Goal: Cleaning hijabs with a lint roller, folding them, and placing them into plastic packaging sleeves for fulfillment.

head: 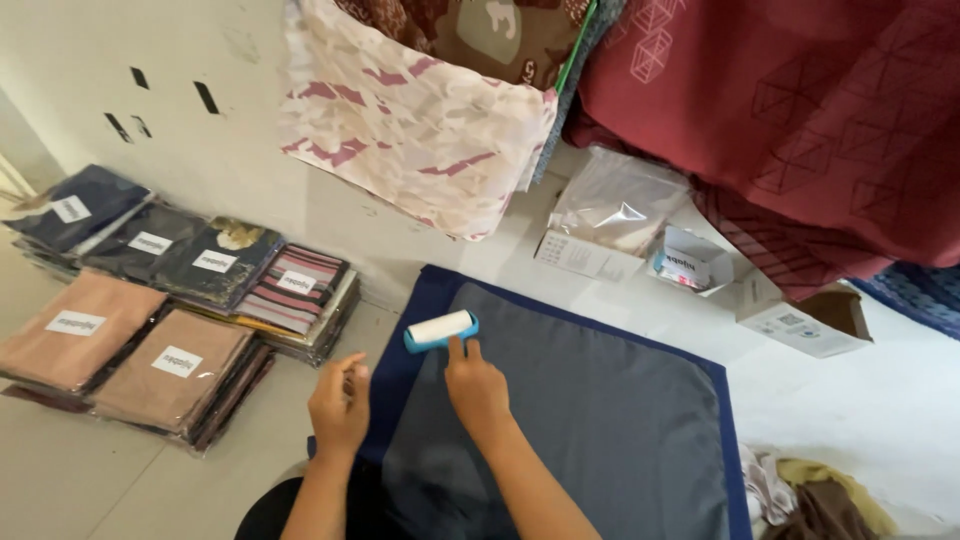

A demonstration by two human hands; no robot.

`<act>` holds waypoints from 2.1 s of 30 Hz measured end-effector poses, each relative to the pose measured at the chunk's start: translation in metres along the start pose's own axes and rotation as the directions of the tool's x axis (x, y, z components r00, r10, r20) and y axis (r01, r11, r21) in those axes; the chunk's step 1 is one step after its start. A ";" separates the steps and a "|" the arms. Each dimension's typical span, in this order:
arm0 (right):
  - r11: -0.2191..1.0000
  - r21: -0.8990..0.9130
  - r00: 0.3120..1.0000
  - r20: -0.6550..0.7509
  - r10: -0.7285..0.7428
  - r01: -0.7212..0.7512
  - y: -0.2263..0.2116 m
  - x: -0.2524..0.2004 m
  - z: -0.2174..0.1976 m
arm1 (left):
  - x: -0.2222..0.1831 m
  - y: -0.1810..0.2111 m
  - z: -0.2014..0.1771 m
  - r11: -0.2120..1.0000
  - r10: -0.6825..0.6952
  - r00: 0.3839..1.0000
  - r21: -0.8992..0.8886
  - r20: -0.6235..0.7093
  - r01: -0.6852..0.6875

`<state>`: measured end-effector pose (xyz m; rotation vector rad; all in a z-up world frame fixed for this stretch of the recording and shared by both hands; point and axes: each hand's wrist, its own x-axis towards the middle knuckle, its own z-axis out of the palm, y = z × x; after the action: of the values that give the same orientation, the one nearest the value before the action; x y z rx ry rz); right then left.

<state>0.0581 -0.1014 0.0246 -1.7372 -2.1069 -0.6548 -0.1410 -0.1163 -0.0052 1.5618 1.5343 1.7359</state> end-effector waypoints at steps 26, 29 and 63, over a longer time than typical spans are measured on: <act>0.917 -0.024 0.904 0.163 0.396 -0.398 0.078 -0.020 0.032 | -0.038 -0.007 0.088 0.744 0.029 0.746 0.483 0.666 -0.461; 0.893 0.045 0.878 0.211 0.430 -0.448 0.087 0.026 0.067 | -0.039 -0.008 0.087 0.748 0.047 0.754 0.477 0.655 -0.461; 0.813 0.031 0.804 0.176 0.568 -0.581 0.154 -0.092 -0.014 | -0.040 -0.010 0.086 0.682 0.096 0.762 0.515 0.641 -0.519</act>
<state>0.2266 -0.1620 0.0097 -2.2843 -1.5149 -0.2484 -0.0576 -0.1041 -0.0498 2.5574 1.6882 0.6433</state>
